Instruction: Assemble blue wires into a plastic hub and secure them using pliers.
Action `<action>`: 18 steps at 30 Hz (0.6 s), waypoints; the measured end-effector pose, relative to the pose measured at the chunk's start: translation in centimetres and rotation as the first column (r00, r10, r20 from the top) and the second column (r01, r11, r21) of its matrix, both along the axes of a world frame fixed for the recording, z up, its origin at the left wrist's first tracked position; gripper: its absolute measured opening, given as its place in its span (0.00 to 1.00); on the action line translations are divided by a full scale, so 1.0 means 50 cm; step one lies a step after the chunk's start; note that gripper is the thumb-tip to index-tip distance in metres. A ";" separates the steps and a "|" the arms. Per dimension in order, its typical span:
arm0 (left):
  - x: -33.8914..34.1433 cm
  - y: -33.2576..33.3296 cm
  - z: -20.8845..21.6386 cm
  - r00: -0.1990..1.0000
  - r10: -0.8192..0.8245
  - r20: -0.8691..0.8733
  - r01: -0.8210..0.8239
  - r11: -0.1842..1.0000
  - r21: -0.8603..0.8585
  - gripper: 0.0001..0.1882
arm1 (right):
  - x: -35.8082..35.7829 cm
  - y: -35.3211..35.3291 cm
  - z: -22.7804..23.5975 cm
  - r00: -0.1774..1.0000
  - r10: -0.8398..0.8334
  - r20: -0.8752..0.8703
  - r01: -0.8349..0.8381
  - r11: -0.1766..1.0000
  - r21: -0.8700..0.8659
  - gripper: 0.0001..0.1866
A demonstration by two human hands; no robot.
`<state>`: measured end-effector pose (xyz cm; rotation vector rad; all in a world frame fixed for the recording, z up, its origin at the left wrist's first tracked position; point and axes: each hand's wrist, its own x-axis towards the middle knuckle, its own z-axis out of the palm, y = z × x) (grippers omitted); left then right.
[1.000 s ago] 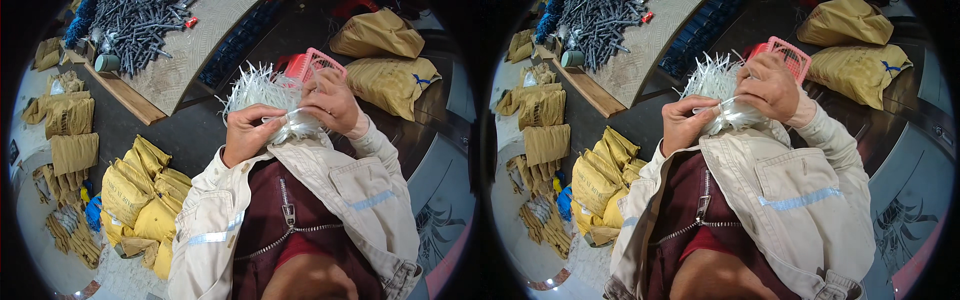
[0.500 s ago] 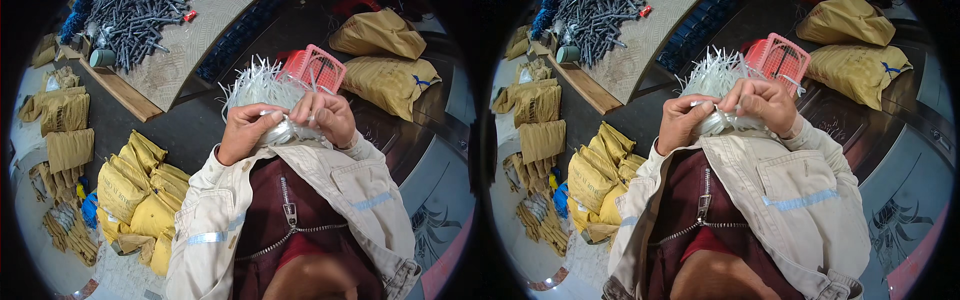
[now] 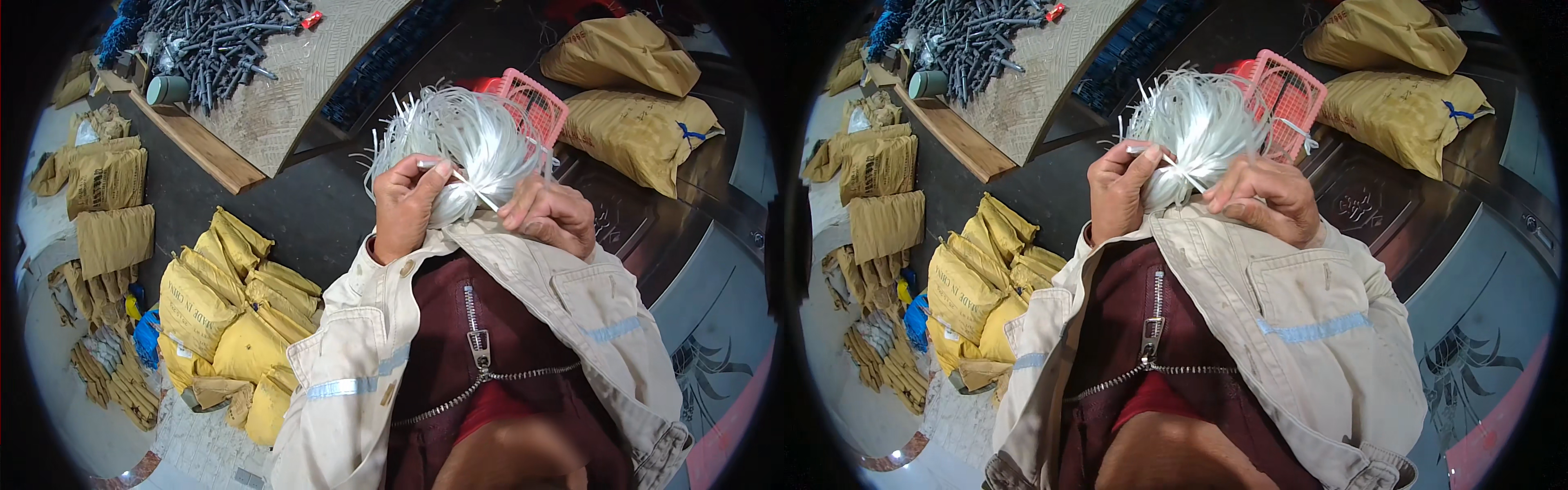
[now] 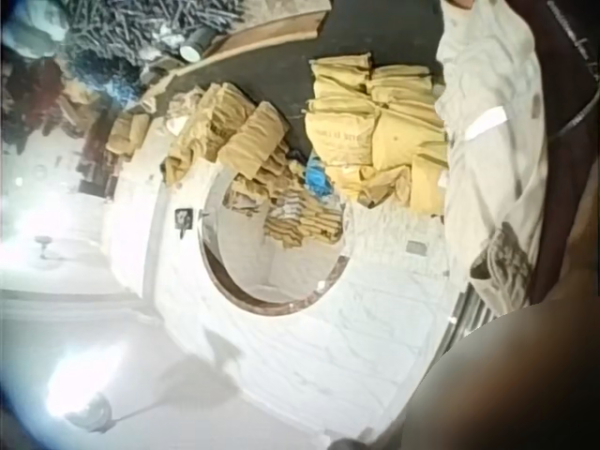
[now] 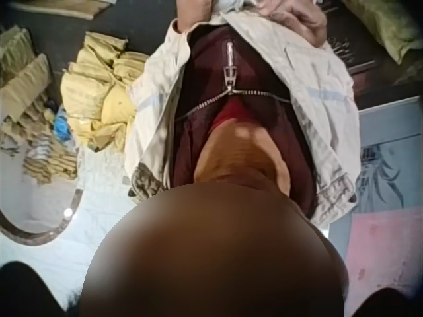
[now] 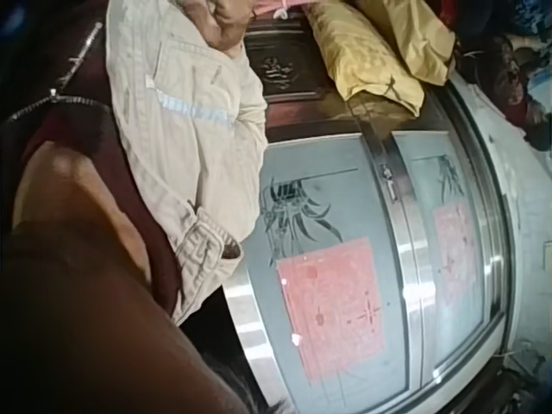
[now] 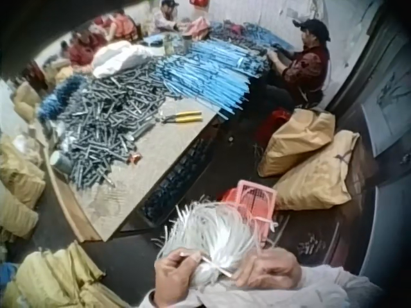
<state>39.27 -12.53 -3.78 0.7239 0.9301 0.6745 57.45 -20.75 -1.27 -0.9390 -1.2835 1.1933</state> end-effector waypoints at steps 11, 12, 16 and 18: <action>0.024 0.070 0.014 0.993 -0.075 0.088 0.060 0.985 0.161 0.06 | -0.030 0.105 -0.007 0.879 -0.173 -0.444 0.158 0.985 -0.072 0.12; 0.023 0.082 0.020 0.993 -0.082 0.087 0.067 0.983 0.170 0.06 | -0.024 0.113 -0.010 0.878 -0.175 -0.446 0.164 0.984 -0.063 0.12; 0.022 0.146 0.060 0.958 -0.267 -0.102 0.274 0.757 0.593 0.06 | 0.013 0.141 -0.017 0.783 -0.148 -0.604 0.156 0.987 -0.040 0.14; 0.029 0.194 0.089 0.882 -0.391 -0.265 0.402 0.327 0.855 0.08 | 0.021 0.162 -0.001 0.742 -0.134 -0.657 0.104 0.991 -0.085 0.15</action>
